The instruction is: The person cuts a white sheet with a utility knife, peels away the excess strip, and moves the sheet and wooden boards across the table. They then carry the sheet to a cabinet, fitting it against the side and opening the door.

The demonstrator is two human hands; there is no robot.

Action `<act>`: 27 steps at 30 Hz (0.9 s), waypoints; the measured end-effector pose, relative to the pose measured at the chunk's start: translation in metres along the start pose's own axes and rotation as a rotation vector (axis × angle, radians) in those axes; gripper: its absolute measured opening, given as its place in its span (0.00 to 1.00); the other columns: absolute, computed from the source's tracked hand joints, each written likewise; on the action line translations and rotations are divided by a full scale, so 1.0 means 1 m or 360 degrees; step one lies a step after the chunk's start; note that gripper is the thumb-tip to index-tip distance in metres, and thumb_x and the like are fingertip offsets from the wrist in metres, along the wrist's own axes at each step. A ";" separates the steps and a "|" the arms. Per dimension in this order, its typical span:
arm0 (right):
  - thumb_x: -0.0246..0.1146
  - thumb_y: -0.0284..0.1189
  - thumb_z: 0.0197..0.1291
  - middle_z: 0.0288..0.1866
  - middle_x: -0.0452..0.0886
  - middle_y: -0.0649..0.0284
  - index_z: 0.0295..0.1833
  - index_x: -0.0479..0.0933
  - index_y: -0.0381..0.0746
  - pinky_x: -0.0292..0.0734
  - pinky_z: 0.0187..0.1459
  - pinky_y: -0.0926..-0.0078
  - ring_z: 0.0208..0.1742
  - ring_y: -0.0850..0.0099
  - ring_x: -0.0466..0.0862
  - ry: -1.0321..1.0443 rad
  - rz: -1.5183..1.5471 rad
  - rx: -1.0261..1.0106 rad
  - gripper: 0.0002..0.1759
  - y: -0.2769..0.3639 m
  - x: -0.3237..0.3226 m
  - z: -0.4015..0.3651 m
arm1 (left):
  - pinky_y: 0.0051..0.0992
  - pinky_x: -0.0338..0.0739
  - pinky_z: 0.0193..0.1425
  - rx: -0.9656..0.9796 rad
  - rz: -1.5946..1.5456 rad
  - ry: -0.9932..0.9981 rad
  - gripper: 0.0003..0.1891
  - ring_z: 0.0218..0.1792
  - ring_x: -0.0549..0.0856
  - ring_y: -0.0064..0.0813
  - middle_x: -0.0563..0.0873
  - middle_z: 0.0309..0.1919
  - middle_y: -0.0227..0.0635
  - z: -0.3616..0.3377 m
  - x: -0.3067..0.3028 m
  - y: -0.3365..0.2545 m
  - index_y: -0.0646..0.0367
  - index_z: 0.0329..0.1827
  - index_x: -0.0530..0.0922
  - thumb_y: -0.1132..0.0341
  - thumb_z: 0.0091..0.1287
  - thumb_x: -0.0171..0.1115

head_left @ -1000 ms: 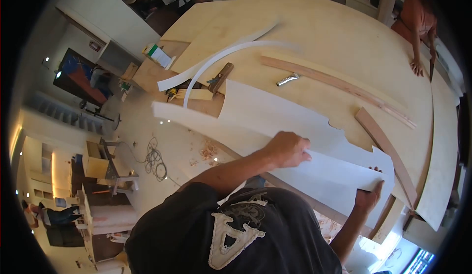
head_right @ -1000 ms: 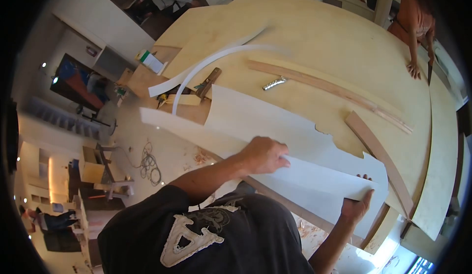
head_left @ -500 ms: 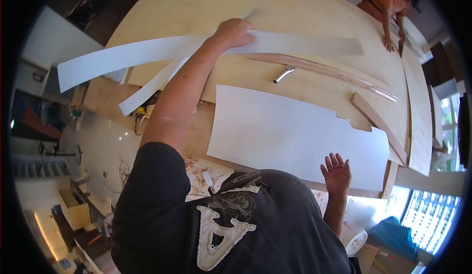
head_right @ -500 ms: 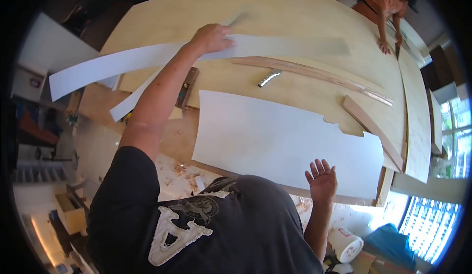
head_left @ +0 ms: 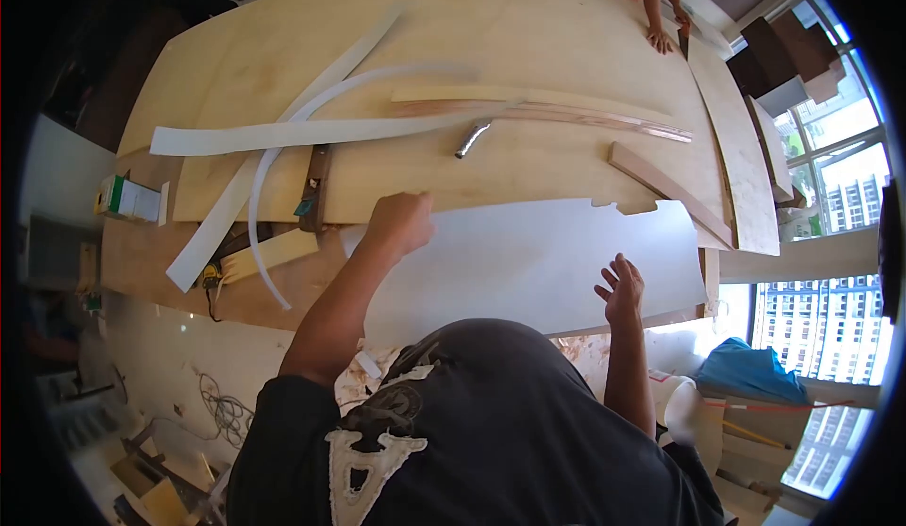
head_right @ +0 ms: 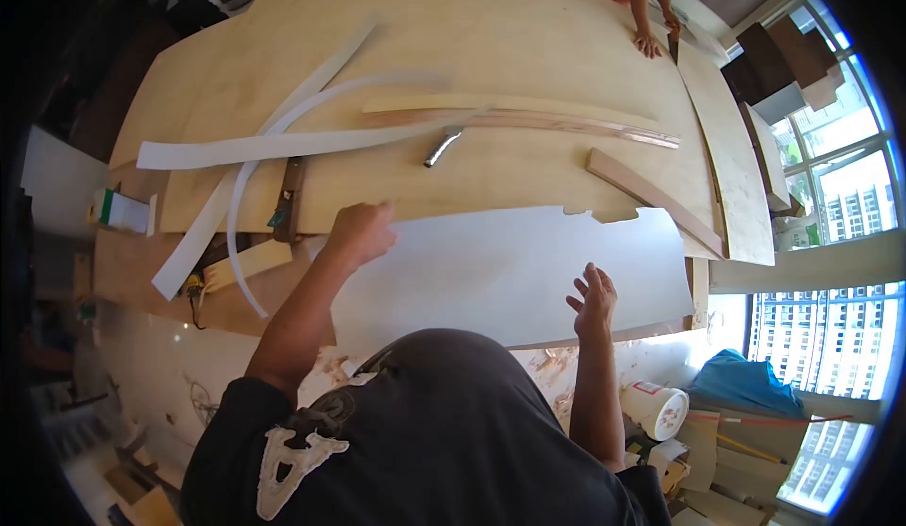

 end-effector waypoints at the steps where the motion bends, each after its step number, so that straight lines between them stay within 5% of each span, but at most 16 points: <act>1: 0.68 0.55 0.59 0.73 0.64 0.49 0.71 0.63 0.36 0.74 0.54 0.44 0.70 0.48 0.68 -0.0114 0.0011 0.0058 0.46 0.000 -0.004 0.007 | 0.44 0.79 0.47 -0.0009 -0.0037 0.0097 0.15 0.42 0.86 0.50 0.87 0.37 0.48 -0.015 -0.011 -0.013 0.60 0.38 0.83 0.56 0.60 0.70; 4: 0.69 0.56 0.57 0.70 0.65 0.47 0.73 0.59 0.33 0.73 0.52 0.44 0.69 0.46 0.67 -0.0401 0.0105 0.0259 0.51 0.022 -0.004 0.005 | 0.45 0.79 0.43 0.0092 0.0078 -0.0041 0.11 0.37 0.86 0.50 0.86 0.33 0.47 -0.061 -0.027 -0.048 0.58 0.32 0.83 0.59 0.61 0.65; 9: 0.70 0.60 0.54 0.66 0.64 0.45 0.76 0.55 0.30 0.72 0.51 0.37 0.63 0.48 0.67 -0.0292 -0.0034 0.0125 0.58 0.013 -0.030 0.038 | 0.47 0.78 0.36 0.0311 0.0018 -0.0561 0.08 0.31 0.84 0.47 0.84 0.30 0.42 -0.101 -0.031 -0.068 0.57 0.27 0.82 0.63 0.60 0.64; 11: 0.69 0.63 0.52 0.61 0.64 0.49 0.77 0.51 0.29 0.72 0.46 0.38 0.54 0.54 0.68 -0.0319 -0.0040 -0.0046 0.63 0.023 -0.034 0.037 | 0.45 0.78 0.40 0.0232 0.0049 -0.0470 0.09 0.35 0.84 0.49 0.84 0.31 0.44 -0.111 -0.036 -0.082 0.58 0.29 0.80 0.63 0.59 0.68; 14: 0.66 0.64 0.55 0.78 0.52 0.43 0.81 0.42 0.32 0.69 0.55 0.31 0.73 0.42 0.59 -0.0322 -0.0001 -0.0320 0.65 0.010 -0.052 0.050 | 0.44 0.77 0.35 0.0381 0.0089 -0.0701 0.08 0.32 0.83 0.46 0.83 0.28 0.40 -0.124 -0.043 -0.108 0.57 0.26 0.78 0.66 0.54 0.70; 17: 0.63 0.65 0.57 0.84 0.33 0.45 0.82 0.37 0.34 0.59 0.64 0.23 0.82 0.39 0.41 -0.0113 0.0608 0.0055 0.66 0.049 -0.065 0.004 | 0.42 0.73 0.32 0.0478 0.0181 -0.0731 0.07 0.30 0.81 0.41 0.80 0.26 0.35 -0.134 -0.055 -0.138 0.54 0.24 0.78 0.67 0.51 0.70; 20: 0.61 0.66 0.58 0.85 0.26 0.49 0.81 0.30 0.35 0.48 0.68 0.18 0.83 0.39 0.35 0.0047 0.1241 0.0454 0.68 0.046 -0.098 0.003 | 0.39 0.71 0.31 0.0624 0.0159 -0.0731 0.06 0.29 0.80 0.38 0.78 0.25 0.32 -0.135 -0.073 -0.174 0.53 0.23 0.78 0.68 0.48 0.69; 24: 0.53 0.70 0.59 0.85 0.29 0.47 0.81 0.28 0.35 0.43 0.69 0.17 0.83 0.40 0.36 0.0281 0.1586 0.0258 0.66 0.051 -0.150 -0.005 | 0.37 0.71 0.33 0.0861 0.0182 -0.0769 0.07 0.30 0.80 0.35 0.77 0.26 0.29 -0.125 -0.081 -0.212 0.52 0.26 0.78 0.70 0.44 0.67; 27: 0.48 0.70 0.62 0.84 0.38 0.46 0.82 0.36 0.34 0.43 0.70 0.20 0.83 0.40 0.41 0.0262 0.1717 0.0164 0.61 0.049 -0.191 -0.013 | 0.36 0.70 0.34 0.1018 0.0185 -0.0865 0.09 0.32 0.80 0.34 0.77 0.28 0.28 -0.114 -0.083 -0.241 0.52 0.29 0.78 0.70 0.43 0.66</act>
Point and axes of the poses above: each hand's wrist, its own z-axis towards the middle knuckle, its own x-axis out of the palm, y = z × x, the point moved 3 cm from there along z, towards the middle knuckle
